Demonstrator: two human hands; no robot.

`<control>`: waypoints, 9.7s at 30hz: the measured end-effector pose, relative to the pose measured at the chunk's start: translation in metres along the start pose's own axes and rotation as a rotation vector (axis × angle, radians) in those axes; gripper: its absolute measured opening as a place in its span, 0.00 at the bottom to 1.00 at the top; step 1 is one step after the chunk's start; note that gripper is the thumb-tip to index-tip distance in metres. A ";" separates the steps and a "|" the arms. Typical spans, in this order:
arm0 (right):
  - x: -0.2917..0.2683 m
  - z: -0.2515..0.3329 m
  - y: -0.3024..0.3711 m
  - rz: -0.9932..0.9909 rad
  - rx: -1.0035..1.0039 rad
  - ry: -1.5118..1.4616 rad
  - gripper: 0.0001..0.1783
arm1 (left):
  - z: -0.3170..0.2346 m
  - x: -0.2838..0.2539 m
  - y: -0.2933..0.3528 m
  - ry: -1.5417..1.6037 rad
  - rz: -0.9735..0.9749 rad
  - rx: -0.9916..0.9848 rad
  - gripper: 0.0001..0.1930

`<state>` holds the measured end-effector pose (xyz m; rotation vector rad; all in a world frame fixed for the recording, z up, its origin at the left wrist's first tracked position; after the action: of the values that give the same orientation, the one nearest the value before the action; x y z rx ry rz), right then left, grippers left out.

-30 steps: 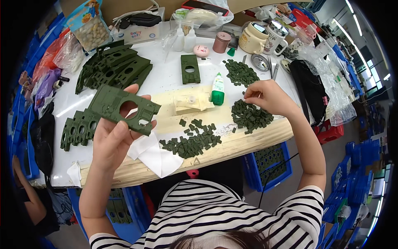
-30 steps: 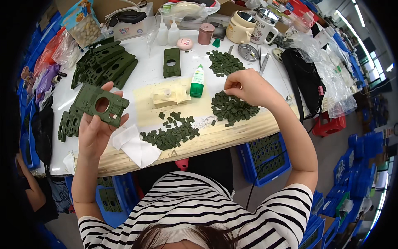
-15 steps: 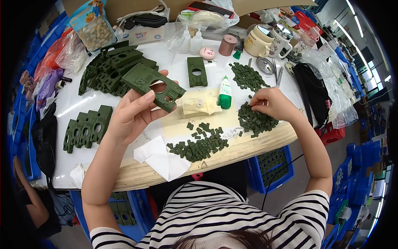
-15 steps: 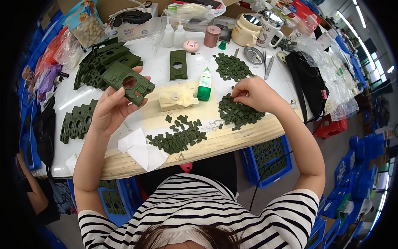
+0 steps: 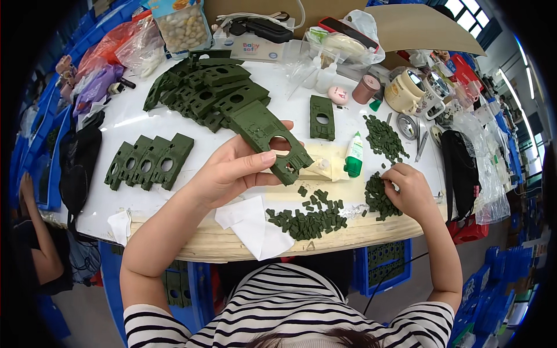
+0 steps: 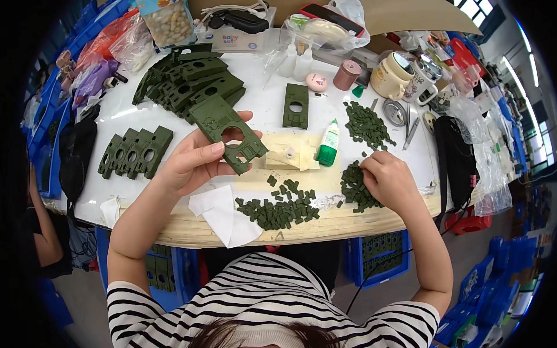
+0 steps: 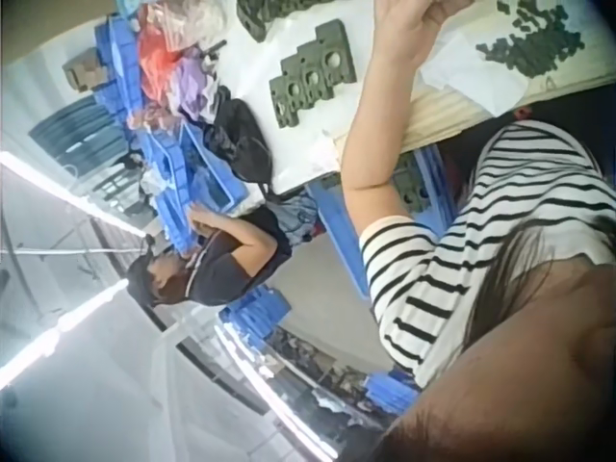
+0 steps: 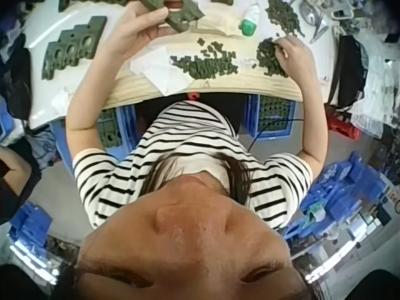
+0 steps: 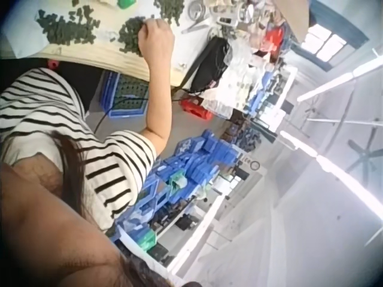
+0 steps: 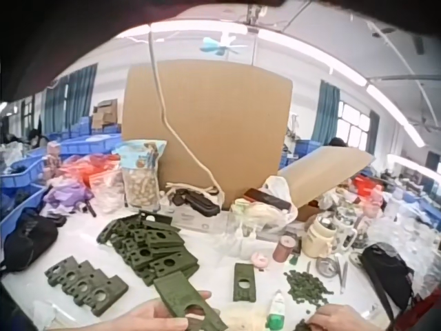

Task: Assembling small plastic components onto toy tank chassis at a workbench.

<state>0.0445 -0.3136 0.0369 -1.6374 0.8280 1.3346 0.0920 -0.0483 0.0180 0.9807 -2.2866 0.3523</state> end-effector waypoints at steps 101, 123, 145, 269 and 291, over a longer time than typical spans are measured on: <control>-0.025 0.109 -0.098 -0.273 -0.044 -0.714 0.05 | 0.002 -0.003 -0.002 -0.024 -0.005 0.100 0.38; -0.050 0.124 -0.085 -0.521 -0.187 -0.477 0.17 | -0.005 -0.006 0.000 -0.011 -0.072 0.157 0.41; -0.042 0.121 -0.086 -0.480 -0.112 -0.549 0.17 | -0.004 -0.004 0.003 -0.001 -0.082 0.207 0.40; 0.043 -0.092 -0.094 0.192 0.421 -0.251 0.07 | -0.067 0.019 0.035 -1.452 -0.206 0.748 0.33; -0.011 0.075 -0.098 0.056 0.073 -1.538 0.11 | -0.062 0.018 0.034 -1.380 -0.195 0.758 0.35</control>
<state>0.0977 -0.2039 0.0618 -0.1813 -0.0535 1.9883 0.0850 -0.0064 0.0777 2.3502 -3.2326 0.5887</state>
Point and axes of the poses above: each hand's wrist, its own y-axis away from the middle knuckle, its own x-axis out of the palm, z = x × y, the point moved 9 cm from there along -y, towards the middle knuckle, and after that the axes turned 11 degrees about y, right-handed, at the moved point
